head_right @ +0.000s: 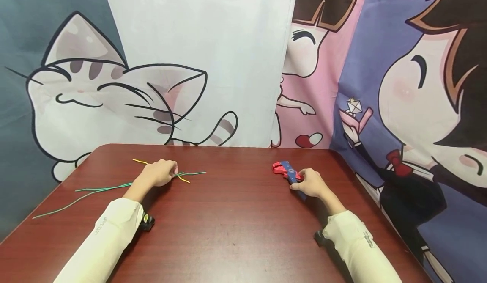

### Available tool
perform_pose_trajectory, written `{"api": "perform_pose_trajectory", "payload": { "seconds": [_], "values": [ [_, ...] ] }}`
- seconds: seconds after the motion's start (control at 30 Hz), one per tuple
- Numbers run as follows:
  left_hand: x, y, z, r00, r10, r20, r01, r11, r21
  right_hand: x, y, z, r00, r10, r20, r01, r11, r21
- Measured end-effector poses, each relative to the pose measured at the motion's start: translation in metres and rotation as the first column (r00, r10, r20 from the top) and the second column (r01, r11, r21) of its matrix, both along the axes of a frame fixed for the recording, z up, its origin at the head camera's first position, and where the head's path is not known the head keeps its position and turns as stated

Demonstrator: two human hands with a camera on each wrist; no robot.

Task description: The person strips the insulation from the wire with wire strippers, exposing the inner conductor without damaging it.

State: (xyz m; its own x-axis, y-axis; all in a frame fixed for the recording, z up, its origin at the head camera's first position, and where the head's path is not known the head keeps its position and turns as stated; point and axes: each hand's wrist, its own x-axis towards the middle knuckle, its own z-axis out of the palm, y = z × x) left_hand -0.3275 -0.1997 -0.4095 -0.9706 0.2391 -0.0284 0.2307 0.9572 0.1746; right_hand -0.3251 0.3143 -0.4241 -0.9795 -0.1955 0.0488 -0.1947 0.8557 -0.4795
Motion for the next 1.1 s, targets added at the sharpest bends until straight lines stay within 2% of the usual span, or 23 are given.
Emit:
{"api": "perform_pose_trajectory", "payload": {
  "seconds": [0.13,0.27,0.43,0.53,0.7,0.8,0.93,1.0,1.1],
  "values": [
    [0.001,0.005,0.002,0.999,-0.023,-0.039,0.023,1.000,0.001,-0.001,-0.002,0.002,1.000,-0.005,-0.024,0.004,1.000,-0.016],
    [0.004,0.009,0.003,0.996,-0.064,-0.069,0.062,0.997,-0.037,0.001,-0.004,0.003,0.999,-0.022,-0.045,0.021,0.999,-0.031],
    [0.005,0.012,0.001,0.993,-0.087,-0.078,0.083,0.995,-0.048,0.005,-0.005,0.001,0.999,-0.043,-0.027,0.041,0.997,-0.070],
    [0.005,0.012,0.001,0.992,-0.087,-0.092,0.086,0.996,-0.018,0.007,-0.007,-0.001,0.998,-0.058,-0.016,0.055,0.990,-0.130],
    [0.007,0.009,0.006,0.985,-0.094,-0.141,0.095,0.995,0.000,0.010,-0.016,0.001,0.999,-0.038,0.004,0.038,0.964,-0.262],
    [0.010,0.010,0.011,0.972,-0.121,-0.202,0.130,0.991,0.031,0.012,-0.023,0.004,1.000,-0.016,-0.001,0.015,0.950,-0.312],
    [0.012,0.014,0.017,0.932,-0.175,-0.317,0.208,0.975,0.073,0.018,-0.031,0.008,1.000,-0.001,-0.012,-0.003,0.933,-0.360],
    [0.014,0.017,0.021,0.916,-0.184,-0.356,0.228,0.970,0.085,0.022,-0.034,0.010,1.000,0.000,-0.009,-0.004,0.925,-0.380],
    [0.017,0.025,0.027,0.905,-0.193,-0.378,0.246,0.964,0.097,0.027,-0.038,0.013,1.000,-0.007,-0.004,0.005,0.918,-0.397]
  ]
}}
